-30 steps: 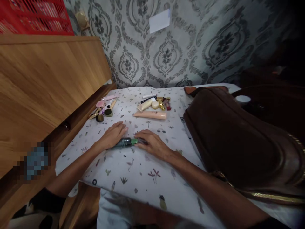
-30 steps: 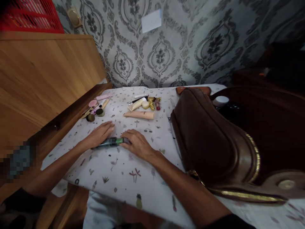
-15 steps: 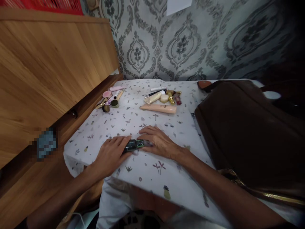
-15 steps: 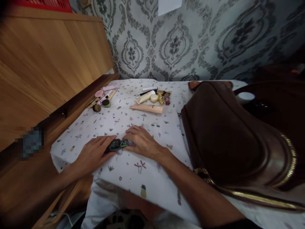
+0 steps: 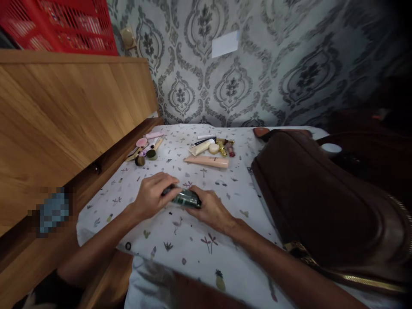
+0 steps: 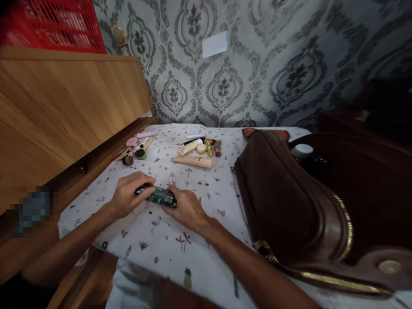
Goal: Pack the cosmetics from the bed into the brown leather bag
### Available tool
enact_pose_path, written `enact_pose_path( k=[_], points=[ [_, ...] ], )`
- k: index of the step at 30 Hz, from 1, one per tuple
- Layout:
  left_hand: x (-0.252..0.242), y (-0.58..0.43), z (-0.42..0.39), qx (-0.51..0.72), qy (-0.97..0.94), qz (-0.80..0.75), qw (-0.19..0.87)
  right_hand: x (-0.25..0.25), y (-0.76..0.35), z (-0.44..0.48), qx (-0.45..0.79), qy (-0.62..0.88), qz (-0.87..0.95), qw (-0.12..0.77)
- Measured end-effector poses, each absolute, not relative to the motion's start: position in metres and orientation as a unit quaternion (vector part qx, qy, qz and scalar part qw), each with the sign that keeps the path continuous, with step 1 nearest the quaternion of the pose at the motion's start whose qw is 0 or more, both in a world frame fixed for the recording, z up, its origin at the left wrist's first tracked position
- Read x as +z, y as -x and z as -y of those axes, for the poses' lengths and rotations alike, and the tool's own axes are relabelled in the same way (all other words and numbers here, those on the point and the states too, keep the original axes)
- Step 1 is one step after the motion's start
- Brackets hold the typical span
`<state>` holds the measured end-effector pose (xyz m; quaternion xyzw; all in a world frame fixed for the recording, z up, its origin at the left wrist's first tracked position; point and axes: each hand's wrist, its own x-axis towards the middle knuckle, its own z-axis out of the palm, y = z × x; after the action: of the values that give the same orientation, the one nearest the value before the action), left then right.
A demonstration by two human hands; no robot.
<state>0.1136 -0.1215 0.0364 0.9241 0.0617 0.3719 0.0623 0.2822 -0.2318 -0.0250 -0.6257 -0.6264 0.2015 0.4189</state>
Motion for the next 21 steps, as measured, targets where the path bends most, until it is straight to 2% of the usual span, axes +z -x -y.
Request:
enact_pose_path(
  k=[5,8,10,13,21],
  points=[
    [0.042,-0.173,0.107,0.452,-0.752,-0.177,0.446,-0.018,-0.287,0.224,0.375,0.568,0.452,0.576],
    [0.046,-0.203,0.102,0.419,-0.594,-0.146,0.671,-0.011,-0.291,0.226,0.533,0.476,0.365,0.596],
    [0.048,-0.216,0.102,0.385,-0.507,-0.117,0.763,-0.007,-0.292,0.228,0.621,0.407,0.316,0.591],
    [0.046,-0.225,0.103,0.359,-0.429,-0.094,0.823,-0.004,-0.293,0.230,0.668,0.359,0.287,0.585],
    [0.030,-0.221,0.096,0.373,-0.361,-0.161,0.839,-0.006,-0.284,0.225,0.572,0.479,0.297,0.596]
  ],
)
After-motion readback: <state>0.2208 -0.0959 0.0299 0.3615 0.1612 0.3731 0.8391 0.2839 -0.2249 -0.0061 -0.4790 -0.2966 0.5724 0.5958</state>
